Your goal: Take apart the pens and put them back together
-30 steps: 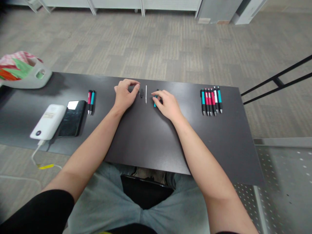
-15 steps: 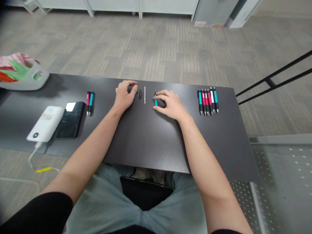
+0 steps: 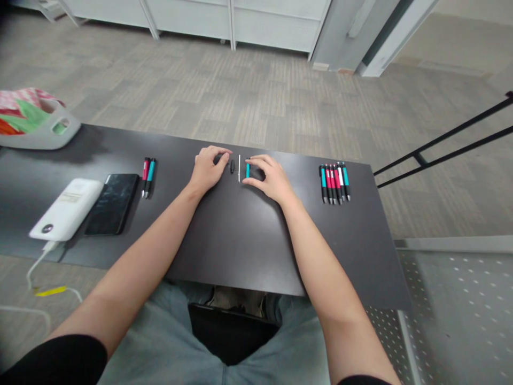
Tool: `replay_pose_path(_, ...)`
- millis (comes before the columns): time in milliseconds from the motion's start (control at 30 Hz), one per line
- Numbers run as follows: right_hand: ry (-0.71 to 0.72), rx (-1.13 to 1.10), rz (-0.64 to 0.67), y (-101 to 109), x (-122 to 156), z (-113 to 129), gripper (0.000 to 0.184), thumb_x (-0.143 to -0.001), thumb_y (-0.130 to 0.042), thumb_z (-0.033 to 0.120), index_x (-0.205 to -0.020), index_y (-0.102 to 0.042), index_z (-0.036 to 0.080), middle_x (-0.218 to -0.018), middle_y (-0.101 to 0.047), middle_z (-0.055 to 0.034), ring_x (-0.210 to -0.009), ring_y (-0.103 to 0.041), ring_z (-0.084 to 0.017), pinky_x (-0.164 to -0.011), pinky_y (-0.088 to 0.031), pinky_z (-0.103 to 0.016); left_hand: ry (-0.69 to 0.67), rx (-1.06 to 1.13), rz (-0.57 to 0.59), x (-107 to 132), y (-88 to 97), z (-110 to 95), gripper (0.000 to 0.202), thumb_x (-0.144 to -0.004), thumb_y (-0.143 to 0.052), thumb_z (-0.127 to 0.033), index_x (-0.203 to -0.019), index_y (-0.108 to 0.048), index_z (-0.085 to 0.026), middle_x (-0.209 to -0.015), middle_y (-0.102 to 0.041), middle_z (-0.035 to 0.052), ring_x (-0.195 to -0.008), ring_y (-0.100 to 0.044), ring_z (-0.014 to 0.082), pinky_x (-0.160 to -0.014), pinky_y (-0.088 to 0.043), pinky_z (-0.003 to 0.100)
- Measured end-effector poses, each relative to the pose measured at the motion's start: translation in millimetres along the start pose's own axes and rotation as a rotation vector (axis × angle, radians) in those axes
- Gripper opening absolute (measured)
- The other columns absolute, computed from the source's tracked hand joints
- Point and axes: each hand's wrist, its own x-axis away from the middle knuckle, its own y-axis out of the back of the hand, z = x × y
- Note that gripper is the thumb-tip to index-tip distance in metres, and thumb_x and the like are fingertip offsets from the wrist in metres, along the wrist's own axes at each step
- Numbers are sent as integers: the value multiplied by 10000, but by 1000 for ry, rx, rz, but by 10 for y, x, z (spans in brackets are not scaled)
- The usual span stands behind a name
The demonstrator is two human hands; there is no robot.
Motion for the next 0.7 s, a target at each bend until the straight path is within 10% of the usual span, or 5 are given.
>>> replay_pose_path(267,-214,-378,-465,27,-71,-324,697,-982,-809,1026,-1033,-788,332,-949,-728,-29,-832,-639,-250,-839,-637,-445,15,62,-39,-54,-4,77,176,-1203,-706,-258,-1247,-867,-315,-1372,-916,88,-1359,-802,340,-1301,-586,517)
replay_pose_path(700,-39,123,-42,29,27,139,367,-1149,-733,620,-1319,-922,355,-1408,-874,-163,-1345,-770,-459,-1216,-668,-702,-16,-107,85,81,100,-132,231,-1118,-851,-337,-1343,-874,-386,-1480,-814,95,-1503,-668,424,-1325,-524,615)
